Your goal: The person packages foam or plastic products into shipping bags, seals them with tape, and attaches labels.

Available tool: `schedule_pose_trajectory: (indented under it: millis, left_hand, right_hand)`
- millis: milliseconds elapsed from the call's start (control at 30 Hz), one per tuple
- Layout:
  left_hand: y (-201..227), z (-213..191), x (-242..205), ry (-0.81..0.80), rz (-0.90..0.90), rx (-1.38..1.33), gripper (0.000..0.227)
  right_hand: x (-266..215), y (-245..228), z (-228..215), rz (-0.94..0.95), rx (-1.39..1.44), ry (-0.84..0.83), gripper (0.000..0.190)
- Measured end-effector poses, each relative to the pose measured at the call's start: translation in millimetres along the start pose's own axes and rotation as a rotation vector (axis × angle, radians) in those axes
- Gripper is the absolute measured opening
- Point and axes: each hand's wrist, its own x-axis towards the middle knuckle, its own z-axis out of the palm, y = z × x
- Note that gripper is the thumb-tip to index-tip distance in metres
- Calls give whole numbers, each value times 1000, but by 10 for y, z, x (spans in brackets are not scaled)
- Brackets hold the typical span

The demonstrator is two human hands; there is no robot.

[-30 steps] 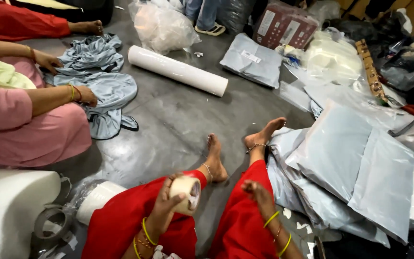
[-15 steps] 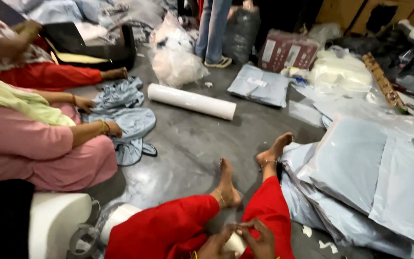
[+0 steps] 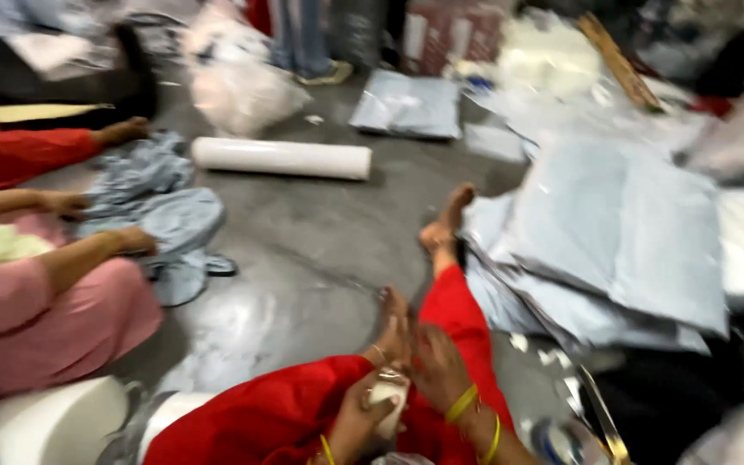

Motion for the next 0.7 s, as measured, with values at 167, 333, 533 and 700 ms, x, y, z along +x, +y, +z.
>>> schedule_pose_trajectory:
  millis: [167,333,533,700]
  left_hand:
    - [-294,-191,40,-18,-239,-113,33]
    - [-402,-365,217,-25,-244,-134,29]
    - [-465,-411,298,9,-308,-134,30]
    - [-334,-355,286,21,-314,-154,28]
  right_hand:
    - [-276,2097,363,868,555,242,29]
    - [-2052,5170,489,1107,1429,709,34]
    - [-557,4504,-1070,1491,1163,1236,67]
    - [-972,4888,-934,1278,1156,1053,43]
